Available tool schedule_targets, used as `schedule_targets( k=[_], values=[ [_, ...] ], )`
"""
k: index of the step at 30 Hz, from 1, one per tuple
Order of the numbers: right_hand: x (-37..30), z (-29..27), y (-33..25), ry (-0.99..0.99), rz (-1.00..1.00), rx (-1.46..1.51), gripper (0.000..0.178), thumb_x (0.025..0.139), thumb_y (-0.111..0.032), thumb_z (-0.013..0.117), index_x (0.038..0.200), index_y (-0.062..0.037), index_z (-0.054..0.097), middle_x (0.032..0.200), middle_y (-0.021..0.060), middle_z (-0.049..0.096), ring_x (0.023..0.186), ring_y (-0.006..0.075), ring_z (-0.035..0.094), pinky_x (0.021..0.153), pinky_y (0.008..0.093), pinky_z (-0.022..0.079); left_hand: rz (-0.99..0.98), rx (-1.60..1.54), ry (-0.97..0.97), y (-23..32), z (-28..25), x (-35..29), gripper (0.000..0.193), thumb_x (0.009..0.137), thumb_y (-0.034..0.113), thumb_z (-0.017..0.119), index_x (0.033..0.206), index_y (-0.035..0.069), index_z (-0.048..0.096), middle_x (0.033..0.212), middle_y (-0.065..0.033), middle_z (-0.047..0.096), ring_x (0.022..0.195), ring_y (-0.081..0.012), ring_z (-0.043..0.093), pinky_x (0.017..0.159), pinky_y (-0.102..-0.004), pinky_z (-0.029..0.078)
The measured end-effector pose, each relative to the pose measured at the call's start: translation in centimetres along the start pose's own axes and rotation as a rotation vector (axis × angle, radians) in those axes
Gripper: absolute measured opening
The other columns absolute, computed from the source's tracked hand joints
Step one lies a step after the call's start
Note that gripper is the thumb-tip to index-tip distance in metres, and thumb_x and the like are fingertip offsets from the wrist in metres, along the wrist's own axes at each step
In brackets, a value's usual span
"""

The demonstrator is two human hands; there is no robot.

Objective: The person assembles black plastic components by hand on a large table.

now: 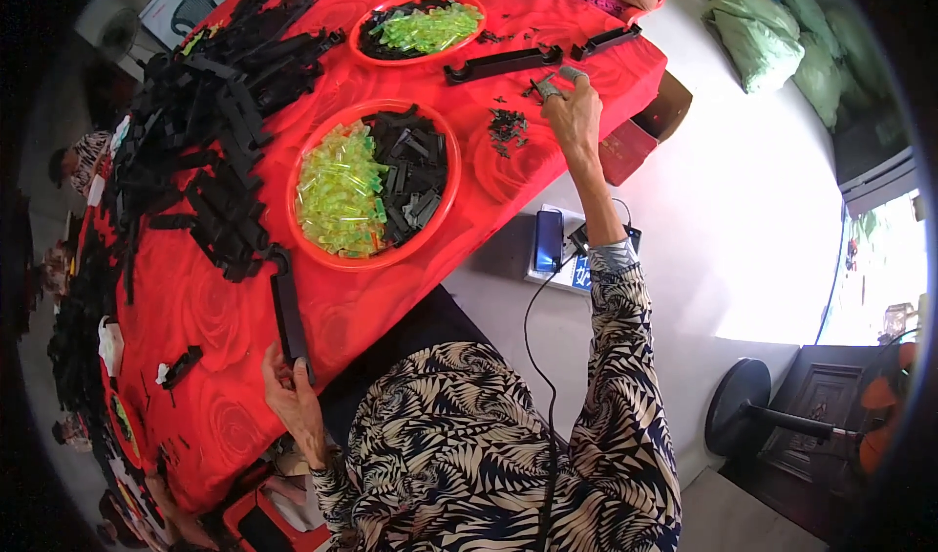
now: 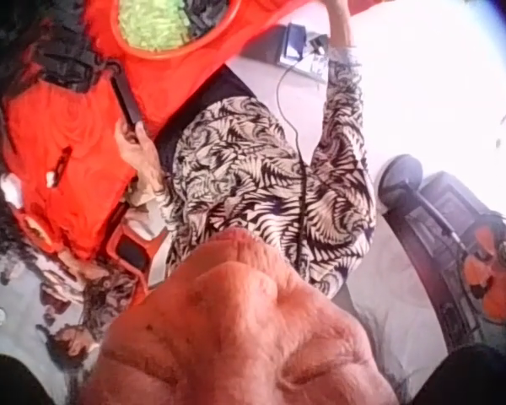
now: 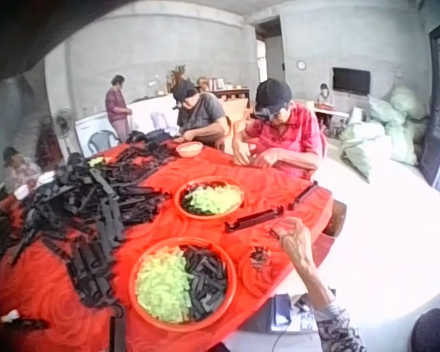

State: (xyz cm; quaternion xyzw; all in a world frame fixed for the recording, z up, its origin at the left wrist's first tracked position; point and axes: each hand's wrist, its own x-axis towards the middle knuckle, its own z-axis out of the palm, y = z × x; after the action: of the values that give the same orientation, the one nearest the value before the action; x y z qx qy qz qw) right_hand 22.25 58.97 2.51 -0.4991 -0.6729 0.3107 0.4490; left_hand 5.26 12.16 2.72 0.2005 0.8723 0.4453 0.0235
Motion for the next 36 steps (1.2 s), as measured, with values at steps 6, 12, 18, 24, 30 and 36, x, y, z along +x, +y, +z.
schedule_targets(
  k=[6,12,18,24,30,36],
  values=[
    [-1.3,-0.3,1.2,-0.035,0.082,0.038,0.045,0.084,-0.015,0.068,0.123,0.0058,0.055,0.064,0.0160,0.067,0.062,0.0185,0.066,0.063,0.0324,0.050,-0.024,0.072,-0.036,0.8,-0.1,0.1,0.047,0.086,0.011,0.065,0.129,-0.004,0.051,0.102,-0.0165,0.060,0.078,-0.0208,0.052,0.071,-0.0335,0.045],
    [-2.5,0.0,2.0,-0.009,0.094,0.116,0.040,0.087,-0.013,0.065,0.122,0.0027,0.057,0.059,0.0058,0.061,0.051,0.0104,0.051,0.049,0.0265,0.040,-0.049,0.116,-0.053,1.9,-0.2,0.3,0.048,0.085,0.015,0.067,0.126,-0.006,0.052,0.095,-0.0148,0.059,0.076,-0.0212,0.051,0.071,-0.0347,0.044],
    [-2.1,0.3,2.9,-0.002,0.102,0.129,0.037,0.086,-0.010,0.064,0.119,0.0047,0.057,0.060,0.0125,0.064,0.057,0.0151,0.061,0.056,0.0296,0.046,-0.014,0.147,-0.045,1.9,0.0,0.2,0.048,0.084,0.016,0.068,0.124,-0.006,0.053,0.093,-0.0144,0.055,0.079,-0.0231,0.050,0.073,-0.0350,0.044],
    [-2.5,0.6,3.2,0.045,0.039,0.094,0.034,0.087,-0.009,0.063,0.118,0.0038,0.058,0.061,0.0111,0.064,0.055,0.0136,0.057,0.054,0.0301,0.045,0.079,0.289,-0.049,2.5,0.4,0.4,0.050,0.083,0.022,0.071,0.123,-0.003,0.052,0.101,-0.0187,0.053,0.090,-0.0339,0.054,0.079,-0.0421,0.044],
    [-4.1,1.7,2.7,0.181,-0.056,0.182,0.029,0.087,-0.006,0.064,0.114,0.0026,0.060,0.060,0.0068,0.060,0.054,0.0104,0.051,0.052,0.0289,0.042,0.105,0.362,-0.064,1.8,0.4,0.5,0.055,0.082,0.027,0.071,0.123,-0.002,0.050,0.106,-0.0220,0.052,0.098,-0.0420,0.054,0.082,-0.0472,0.044],
    [-4.4,2.3,3.1,0.307,-0.097,0.159,0.025,0.088,-0.007,0.066,0.111,0.0015,0.062,0.059,0.0053,0.059,0.056,0.0067,0.046,0.053,0.0270,0.040,0.090,0.399,-0.056,1.8,0.7,0.5,0.056,0.083,0.029,0.071,0.124,-0.002,0.050,0.106,-0.0235,0.051,0.099,-0.0444,0.054,0.081,-0.0498,0.044]
  ],
)
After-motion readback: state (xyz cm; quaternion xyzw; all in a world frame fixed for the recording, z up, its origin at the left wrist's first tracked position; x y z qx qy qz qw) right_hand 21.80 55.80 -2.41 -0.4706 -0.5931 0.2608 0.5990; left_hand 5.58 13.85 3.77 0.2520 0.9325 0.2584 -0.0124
